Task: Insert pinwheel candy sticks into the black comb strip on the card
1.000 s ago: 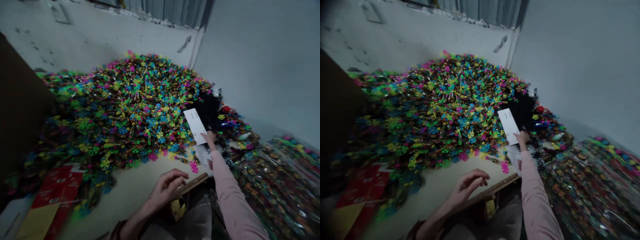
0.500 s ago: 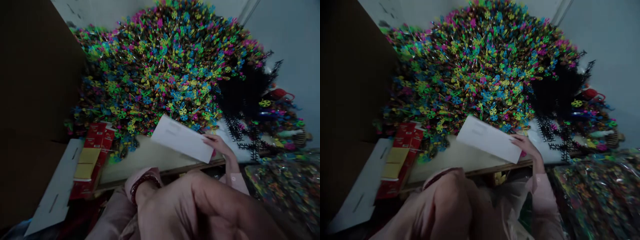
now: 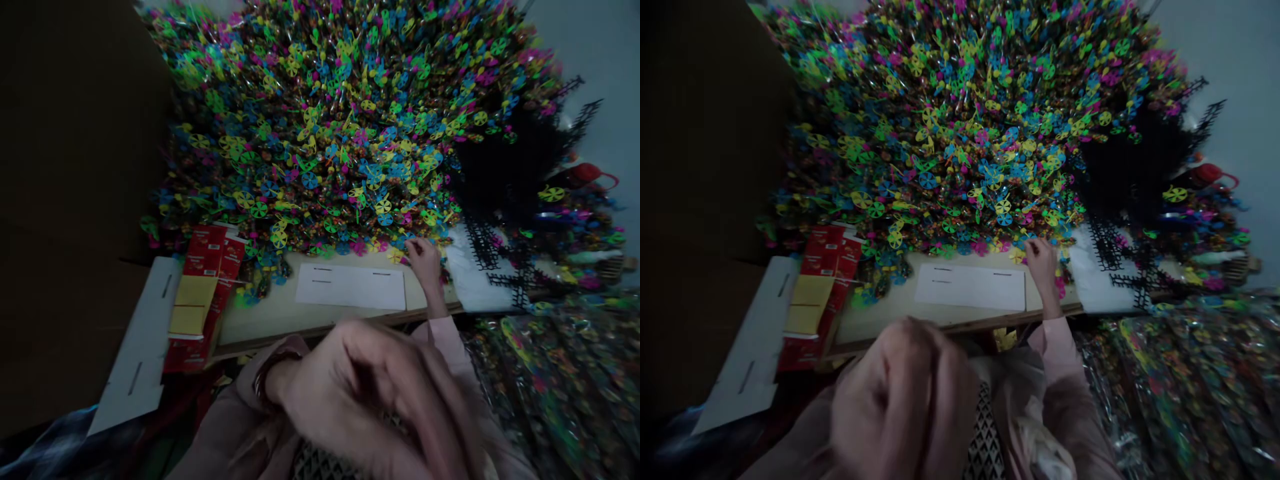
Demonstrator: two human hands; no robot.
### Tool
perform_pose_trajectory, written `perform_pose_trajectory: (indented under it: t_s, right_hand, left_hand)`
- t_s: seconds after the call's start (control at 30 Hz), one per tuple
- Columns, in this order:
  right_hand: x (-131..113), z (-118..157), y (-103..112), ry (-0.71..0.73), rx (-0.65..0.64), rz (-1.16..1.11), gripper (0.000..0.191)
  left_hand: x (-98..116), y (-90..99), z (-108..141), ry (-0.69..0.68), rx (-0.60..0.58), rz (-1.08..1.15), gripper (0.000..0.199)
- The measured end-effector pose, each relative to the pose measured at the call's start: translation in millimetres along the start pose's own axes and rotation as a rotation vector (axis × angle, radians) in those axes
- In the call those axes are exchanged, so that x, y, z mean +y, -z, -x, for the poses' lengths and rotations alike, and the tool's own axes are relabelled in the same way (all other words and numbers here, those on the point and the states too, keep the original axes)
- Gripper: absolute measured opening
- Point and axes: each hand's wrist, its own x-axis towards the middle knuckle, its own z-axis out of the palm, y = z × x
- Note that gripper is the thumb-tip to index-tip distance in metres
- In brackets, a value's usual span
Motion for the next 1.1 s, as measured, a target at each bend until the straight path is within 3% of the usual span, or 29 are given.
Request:
perform_pose_trajectory:
  t_s: [0.07,0.13,0.27,0.37,0.47,0.57,0.63,0.7,0.8,0.87,1.0,1.1]
  right_hand:
    - [7,-9,-4,-0.075,0.065,0.077,0.043]
    - [9,-17,-12,-0.085,0.038,0.164,0.052]
    - [3,-19,-28,-0.005,-0.087,0.266,0.04]
    - [3,-6,-24,0.022,-0.08,0.303,0.031]
    - [15,15,-7,-0.075,-0.008,0.339,0.034]
    - [35,33,14,-0.202,0.03,0.348,0.05]
    - [51,40,27,-0.174,-0.019,0.288,0.058]
    - [69,42,39,-0.16,-0.001,0.221,0.052]
    - [99,37,55,-0.421,0.254,0.289,0.049]
    - [117,31,63,-0.586,0.328,0.367,0.051]
    - [140,16,82,-0.589,0.189,0.384,0.031]
    - [152,2,105,-0.574,0.139,0.407,0.037]
  left_hand:
    - [-26,31.1,-18,-0.139,0.068,-0.263,0.044]
    - [-67,68.8,-35,-0.236,0.226,-0.641,0.038]
    - [-153,138.0,-45,0.04,0.276,-1.376,0.05]
    - [-189,165.3,-32,0.129,0.194,-1.622,0.062]
    - [-200,170.1,-18,0.116,0.241,-1.727,0.065]
    - [-204,162.3,-11,0.134,0.338,-1.773,0.067]
    - [-207,156.8,-9,0.143,0.373,-1.784,0.068]
    - [-210,154.3,-8,0.139,0.397,-1.783,0.068]
    - [-212,158.0,-5,0.119,0.391,-1.769,0.067]
    - [-211,164.9,-4,0.108,0.352,-1.759,0.066]
    - [-207,184.4,-5,0.068,0.283,-1.735,0.059]
    - [-208,198.9,-11,0.002,0.299,-1.713,0.049]
